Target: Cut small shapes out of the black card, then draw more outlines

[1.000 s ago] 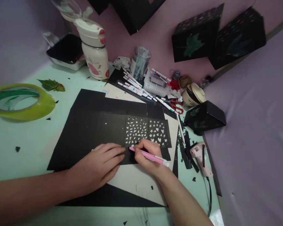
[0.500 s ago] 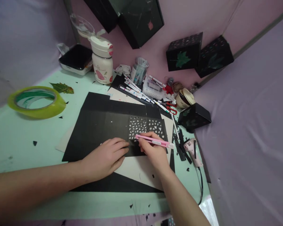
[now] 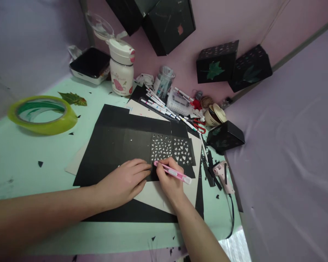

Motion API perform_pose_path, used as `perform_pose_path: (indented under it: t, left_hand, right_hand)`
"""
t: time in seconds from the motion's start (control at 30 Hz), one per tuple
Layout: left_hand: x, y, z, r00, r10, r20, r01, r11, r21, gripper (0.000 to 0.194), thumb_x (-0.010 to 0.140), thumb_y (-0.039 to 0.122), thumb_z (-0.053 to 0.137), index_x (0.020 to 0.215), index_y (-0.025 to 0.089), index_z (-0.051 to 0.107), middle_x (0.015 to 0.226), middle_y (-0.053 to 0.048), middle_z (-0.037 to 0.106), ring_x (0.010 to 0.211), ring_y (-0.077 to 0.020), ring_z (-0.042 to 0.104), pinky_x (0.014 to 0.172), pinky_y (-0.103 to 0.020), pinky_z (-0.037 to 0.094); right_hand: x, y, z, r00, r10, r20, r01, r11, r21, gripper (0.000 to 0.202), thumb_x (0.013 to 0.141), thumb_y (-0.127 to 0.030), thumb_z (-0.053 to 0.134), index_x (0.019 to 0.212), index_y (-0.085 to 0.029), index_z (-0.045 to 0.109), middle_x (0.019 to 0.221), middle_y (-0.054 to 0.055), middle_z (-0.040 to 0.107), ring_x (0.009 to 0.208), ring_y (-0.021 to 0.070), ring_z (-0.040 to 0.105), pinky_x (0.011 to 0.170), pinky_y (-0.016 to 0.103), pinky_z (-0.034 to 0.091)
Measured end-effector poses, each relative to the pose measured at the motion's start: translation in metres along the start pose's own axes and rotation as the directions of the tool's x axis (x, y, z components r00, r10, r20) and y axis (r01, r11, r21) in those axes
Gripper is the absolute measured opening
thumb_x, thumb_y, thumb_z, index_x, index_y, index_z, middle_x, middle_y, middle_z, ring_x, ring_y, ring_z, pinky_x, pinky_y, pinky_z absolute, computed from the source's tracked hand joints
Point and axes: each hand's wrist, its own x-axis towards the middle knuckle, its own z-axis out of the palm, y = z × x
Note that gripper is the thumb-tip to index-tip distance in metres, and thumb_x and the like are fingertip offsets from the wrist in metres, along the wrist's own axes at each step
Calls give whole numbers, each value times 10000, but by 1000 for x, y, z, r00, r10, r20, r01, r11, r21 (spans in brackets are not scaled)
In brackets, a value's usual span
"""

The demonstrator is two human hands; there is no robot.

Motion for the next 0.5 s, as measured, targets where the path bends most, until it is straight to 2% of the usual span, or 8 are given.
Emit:
perform_pose_path:
  t: [0.5]
  left_hand:
    - [1,0,1,1000,1,-13,-1,1000,10,254,914,164,451,1067,108,646,1105,-108,655,1093,-264,521,896,-431,489]
  right_hand:
    - [-1,-2,2,999,-36,4,36,999,-23,134,860,-250,591,740,-199,623,670,3,661,598,147,599,579,260,460]
